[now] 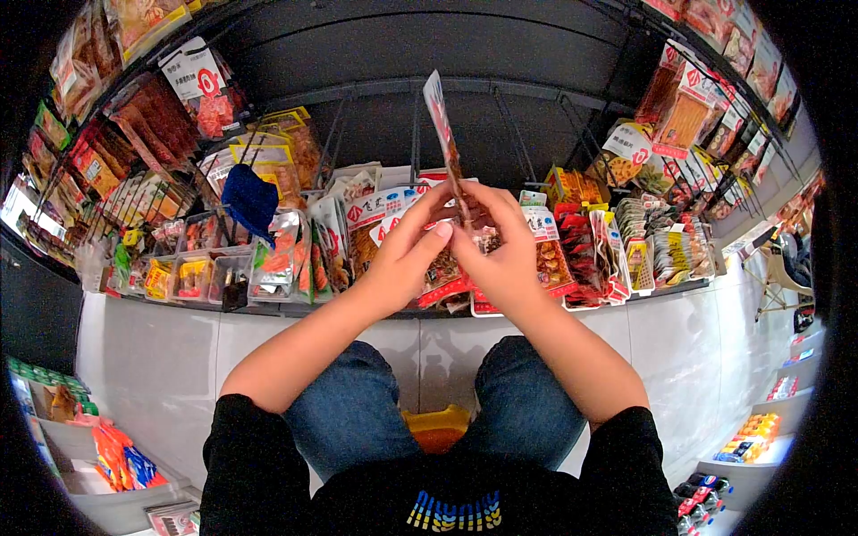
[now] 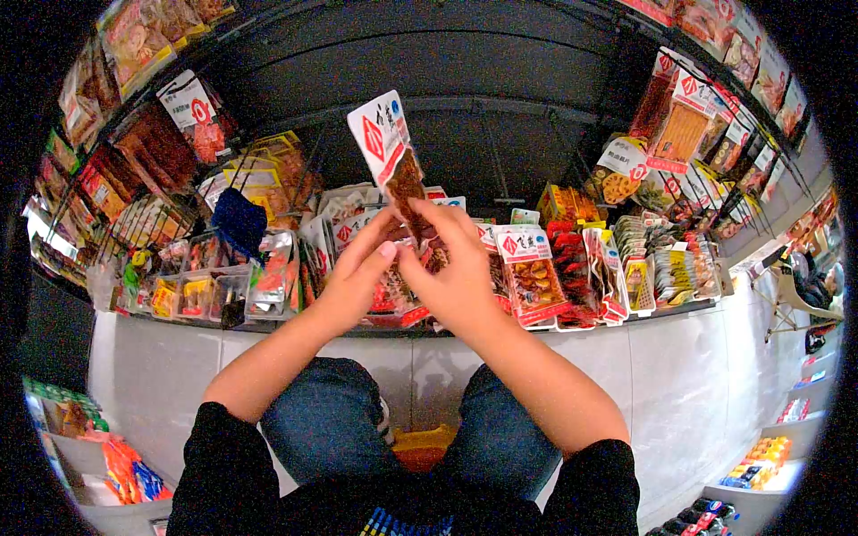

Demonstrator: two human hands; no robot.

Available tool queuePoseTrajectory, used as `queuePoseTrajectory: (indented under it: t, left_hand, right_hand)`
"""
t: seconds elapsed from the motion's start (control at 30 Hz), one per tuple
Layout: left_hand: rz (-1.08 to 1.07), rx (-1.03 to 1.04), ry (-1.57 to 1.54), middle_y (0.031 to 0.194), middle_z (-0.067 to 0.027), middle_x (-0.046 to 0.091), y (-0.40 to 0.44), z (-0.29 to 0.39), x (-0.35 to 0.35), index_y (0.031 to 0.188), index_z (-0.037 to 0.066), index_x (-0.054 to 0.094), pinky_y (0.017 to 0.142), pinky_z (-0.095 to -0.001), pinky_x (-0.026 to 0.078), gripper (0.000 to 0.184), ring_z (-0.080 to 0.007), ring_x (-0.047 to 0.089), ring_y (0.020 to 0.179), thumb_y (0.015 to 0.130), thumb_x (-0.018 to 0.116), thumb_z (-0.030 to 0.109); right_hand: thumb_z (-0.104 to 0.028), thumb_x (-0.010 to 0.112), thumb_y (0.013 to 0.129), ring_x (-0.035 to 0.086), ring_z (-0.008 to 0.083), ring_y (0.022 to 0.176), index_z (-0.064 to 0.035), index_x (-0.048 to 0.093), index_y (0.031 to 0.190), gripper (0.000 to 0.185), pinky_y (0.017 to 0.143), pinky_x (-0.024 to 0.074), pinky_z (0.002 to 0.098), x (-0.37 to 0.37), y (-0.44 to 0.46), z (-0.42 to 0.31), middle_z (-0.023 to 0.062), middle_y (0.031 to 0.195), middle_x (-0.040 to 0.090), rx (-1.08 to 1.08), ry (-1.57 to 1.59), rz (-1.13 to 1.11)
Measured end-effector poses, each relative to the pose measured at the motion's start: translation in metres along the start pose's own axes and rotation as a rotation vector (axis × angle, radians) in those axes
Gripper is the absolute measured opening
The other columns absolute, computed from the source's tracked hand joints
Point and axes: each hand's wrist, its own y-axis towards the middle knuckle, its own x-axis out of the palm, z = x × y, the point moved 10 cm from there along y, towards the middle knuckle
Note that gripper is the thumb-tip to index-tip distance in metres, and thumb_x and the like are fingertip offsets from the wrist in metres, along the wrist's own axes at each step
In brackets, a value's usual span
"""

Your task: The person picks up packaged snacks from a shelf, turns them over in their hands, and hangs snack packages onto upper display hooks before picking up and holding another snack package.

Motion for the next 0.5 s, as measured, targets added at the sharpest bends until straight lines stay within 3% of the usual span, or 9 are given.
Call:
queuePoseTrajectory:
  t: [0.17, 0.5]
  left_hand:
    - [-0.002, -0.011, 0.017, 0.126, -0.0153, 0.036, -0.004, 0.001, -0.002, 0.129, -0.004, 0.023, 0.100, -0.0320, 0.025, 0.046, -0.0210, 0.034, 0.119, 0.089, 0.037, 0.015]
    - [0.061, -0.057, -0.032, 0.122, -0.0138, 0.041, -0.007, 0.002, -0.007, 0.125, -0.005, 0.030, 0.097, -0.0300, 0.028, 0.042, -0.0185, 0.038, 0.114, 0.091, 0.035, 0.018]
  right_hand:
    - [-0.010, 0.066, 0.060, 0.050, 0.0283, 0.093, -0.0005, 0.047, 0.113, 0.057, 0.080, 0.0411, 0.0326, 0.013, -0.004, -0.004, 0.0166, 0.100, 0.047, -0.034, -0.050, -0.077]
    - [-0.013, 0.068, 0.058, 0.050, 0.0271, 0.090, -0.0007, 0.046, 0.113, 0.061, 0.076, 0.0423, 0.0320, 0.018, -0.004, -0.010, 0.0148, 0.098, 0.046, -0.046, -0.056, -0.109]
